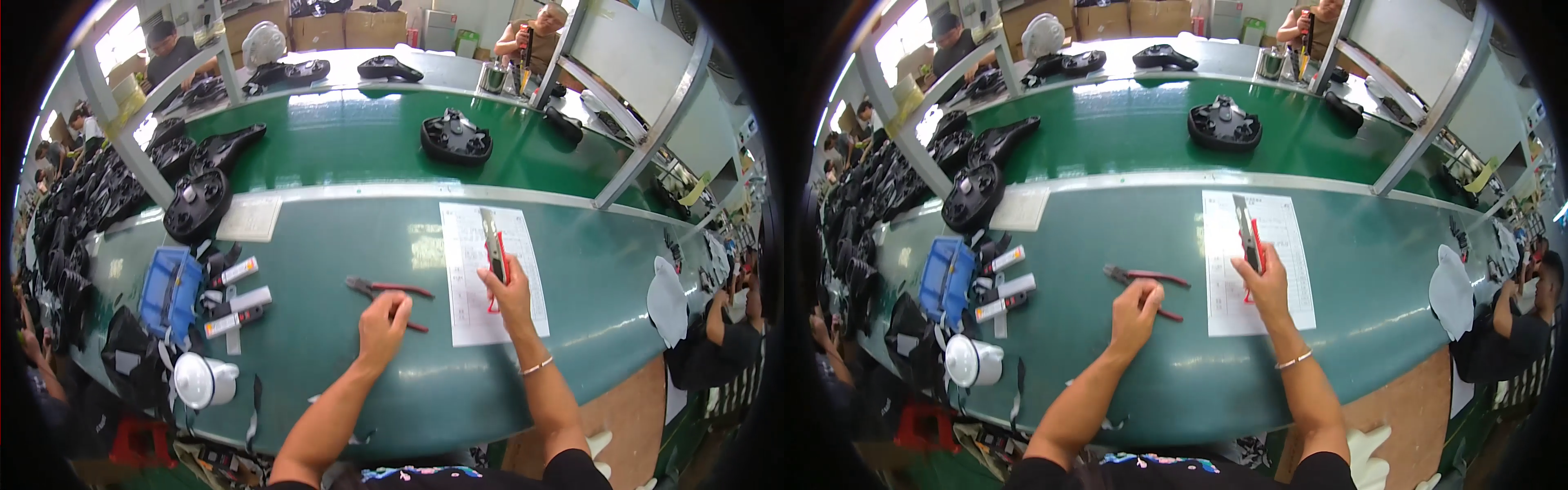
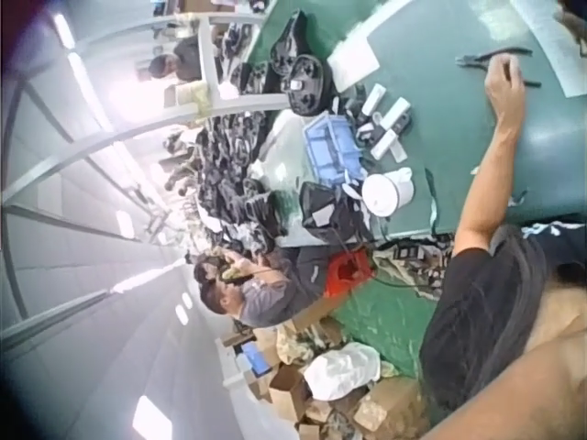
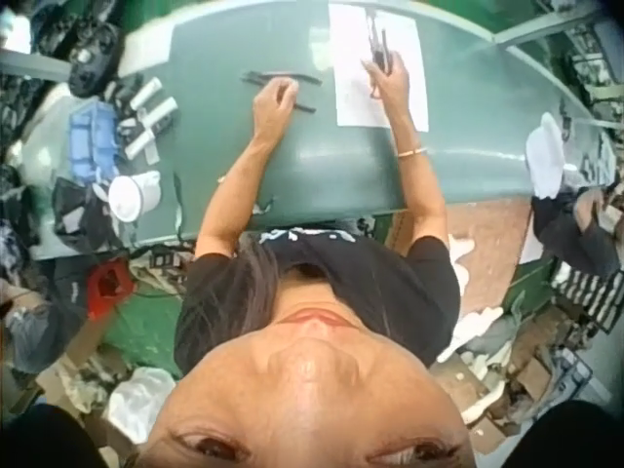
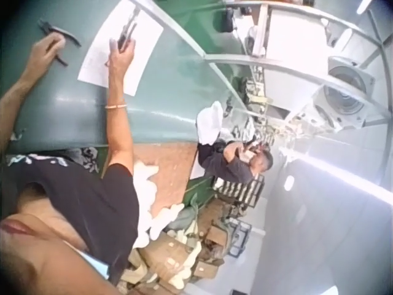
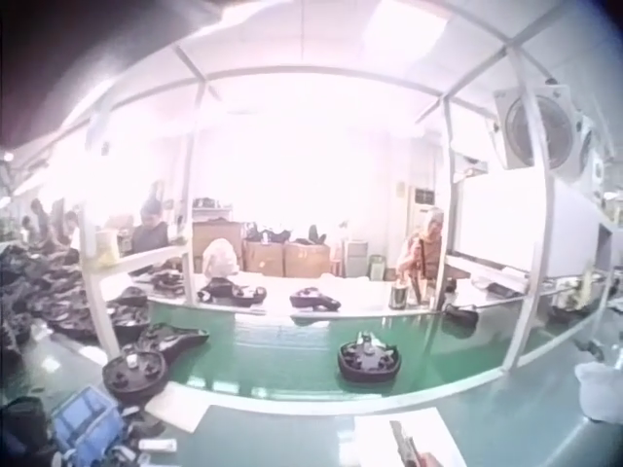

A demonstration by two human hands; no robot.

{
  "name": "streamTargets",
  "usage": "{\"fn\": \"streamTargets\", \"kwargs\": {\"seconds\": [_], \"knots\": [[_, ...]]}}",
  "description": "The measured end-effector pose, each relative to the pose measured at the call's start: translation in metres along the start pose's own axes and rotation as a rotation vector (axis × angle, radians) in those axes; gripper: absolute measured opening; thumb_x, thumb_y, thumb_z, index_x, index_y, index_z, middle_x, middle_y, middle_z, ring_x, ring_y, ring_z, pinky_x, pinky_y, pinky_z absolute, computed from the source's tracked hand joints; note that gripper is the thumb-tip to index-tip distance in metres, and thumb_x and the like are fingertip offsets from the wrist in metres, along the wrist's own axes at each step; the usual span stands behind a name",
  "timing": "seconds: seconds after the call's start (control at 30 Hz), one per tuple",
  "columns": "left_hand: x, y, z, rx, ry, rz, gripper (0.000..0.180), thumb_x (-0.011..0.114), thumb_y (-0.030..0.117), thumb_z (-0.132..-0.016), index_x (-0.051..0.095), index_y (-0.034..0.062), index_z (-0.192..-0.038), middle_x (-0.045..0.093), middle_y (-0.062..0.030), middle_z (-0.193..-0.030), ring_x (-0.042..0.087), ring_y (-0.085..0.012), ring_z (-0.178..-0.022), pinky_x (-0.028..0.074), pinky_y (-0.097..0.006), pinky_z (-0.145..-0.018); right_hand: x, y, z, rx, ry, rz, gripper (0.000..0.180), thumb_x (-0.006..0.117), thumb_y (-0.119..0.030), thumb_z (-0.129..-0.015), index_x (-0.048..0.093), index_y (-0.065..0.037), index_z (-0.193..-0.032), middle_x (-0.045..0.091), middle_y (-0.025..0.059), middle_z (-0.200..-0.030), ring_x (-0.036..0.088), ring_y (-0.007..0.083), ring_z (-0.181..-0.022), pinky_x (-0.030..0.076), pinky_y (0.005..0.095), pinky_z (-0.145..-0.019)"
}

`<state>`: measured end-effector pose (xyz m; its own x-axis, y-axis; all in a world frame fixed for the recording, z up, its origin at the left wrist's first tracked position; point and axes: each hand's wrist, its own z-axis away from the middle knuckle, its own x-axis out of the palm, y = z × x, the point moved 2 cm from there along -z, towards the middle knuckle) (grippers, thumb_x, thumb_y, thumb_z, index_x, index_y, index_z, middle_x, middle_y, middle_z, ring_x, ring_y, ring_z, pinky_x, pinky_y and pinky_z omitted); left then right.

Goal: Assembling bicycle saddles by trimming excess material and attaching components at a factory workbench.

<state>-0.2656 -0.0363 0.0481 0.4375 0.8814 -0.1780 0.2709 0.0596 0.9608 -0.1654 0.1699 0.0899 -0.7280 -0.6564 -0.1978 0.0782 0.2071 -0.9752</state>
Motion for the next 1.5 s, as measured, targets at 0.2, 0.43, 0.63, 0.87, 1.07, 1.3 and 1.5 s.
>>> {"fn": "streamTargets", "kwargs": {"seconds": [0.2, 0.43, 0.63, 0.87, 1.07, 1.3, 1.5], "knots": [[-0.003, 0.000, 0.001, -0.107, -0.114, 0.084, 0.014, 0.061, 0.013, -0.089, 0.061, -0.0005, -0.087, 0.058, -0.0007, -0.070, 0.052, -0.0062, -0.065, 0.044, -0.023, -0.060, 0.050, 0.026, -0.174, 0.003, 0.055, -0.252, 0.026, 0.070, -0.016, -0.078, 0.056, -0.005, -0.097, 0.056, 0.0003, -0.071, 0.054, 0.0085, -0.058, 0.044, 0.0223, -0.052], [-0.009, 0.011, -0.006, -0.183, -0.174, 0.103, 0.015, 0.062, 0.015, -0.088, 0.062, -0.0007, -0.087, 0.058, -0.0012, -0.070, 0.053, -0.0066, -0.062, 0.044, -0.022, -0.058, 0.123, 0.060, -0.285, 0.001, 0.295, -0.185, 0.031, 0.073, -0.021, -0.071, 0.060, -0.004, -0.093, 0.060, 0.0047, -0.074, 0.057, 0.0132, -0.055, 0.051, 0.0263, -0.050], [-0.005, -0.002, -0.008, -0.213, -0.166, 0.132, 0.015, 0.063, 0.013, -0.087, 0.061, -0.0020, -0.088, 0.059, -0.0046, -0.070, 0.054, -0.0081, -0.062, 0.046, -0.024, -0.058, 0.105, 0.050, -0.247, -0.018, 0.187, -0.525, 0.024, 0.069, -0.017, -0.079, 0.055, -0.008, -0.096, 0.057, 0.0019, -0.073, 0.059, 0.0127, -0.055, 0.052, 0.0262, -0.052], [-0.003, -0.004, -0.010, -0.169, -0.181, 0.170, 0.012, 0.059, 0.014, -0.090, 0.062, 0.0035, -0.085, 0.061, -0.0008, -0.074, 0.055, -0.0068, -0.063, 0.045, -0.020, -0.054, 0.092, 0.043, -0.123, 0.032, -0.090, -0.719, 0.028, 0.067, -0.019, -0.083, 0.053, -0.009, -0.105, 0.056, 0.0008, -0.082, 0.055, 0.0090, -0.061, 0.050, 0.0232, -0.052], [0.006, -0.001, -0.006, -0.170, -0.148, 0.269, 0.013, 0.057, 0.014, -0.092, 0.059, 0.0031, -0.087, 0.060, -0.0029, -0.077, 0.055, -0.0072, -0.061, 0.043, -0.019, -0.051, 0.074, 0.044, -0.066, -0.085, -0.136, -0.387, 0.027, 0.068, -0.026, -0.082, 0.060, -0.008, -0.099, 0.055, -0.0014, -0.076, 0.054, 0.0072, -0.061, 0.047, 0.0216, -0.054], [0.001, -0.003, -0.005, -0.144, -0.141, 0.254, 0.014, 0.057, 0.016, -0.092, 0.059, 0.0031, -0.087, 0.060, -0.0024, -0.077, 0.054, -0.0066, -0.061, 0.043, -0.019, -0.052, 0.086, 0.039, -0.039, -0.084, -0.150, -0.264, 0.037, 0.070, -0.037, -0.079, 0.060, -0.007, -0.099, 0.058, 0.0017, -0.070, 0.056, 0.0098, -0.060, 0.048, 0.0247, -0.054], [0.001, 0.000, -0.004, -0.119, -0.155, 0.171, 0.015, 0.056, 0.018, -0.092, 0.060, 0.0038, -0.088, 0.060, -0.0015, -0.077, 0.053, -0.0061, -0.063, 0.042, -0.019, -0.054, 0.082, 0.040, -0.043, -0.136, -0.175, -0.172, 0.039, 0.070, -0.037, -0.078, 0.060, -0.008, -0.102, 0.061, 0.0036, -0.073, 0.060, 0.0121, -0.062, 0.050, 0.0269, -0.054]]}}
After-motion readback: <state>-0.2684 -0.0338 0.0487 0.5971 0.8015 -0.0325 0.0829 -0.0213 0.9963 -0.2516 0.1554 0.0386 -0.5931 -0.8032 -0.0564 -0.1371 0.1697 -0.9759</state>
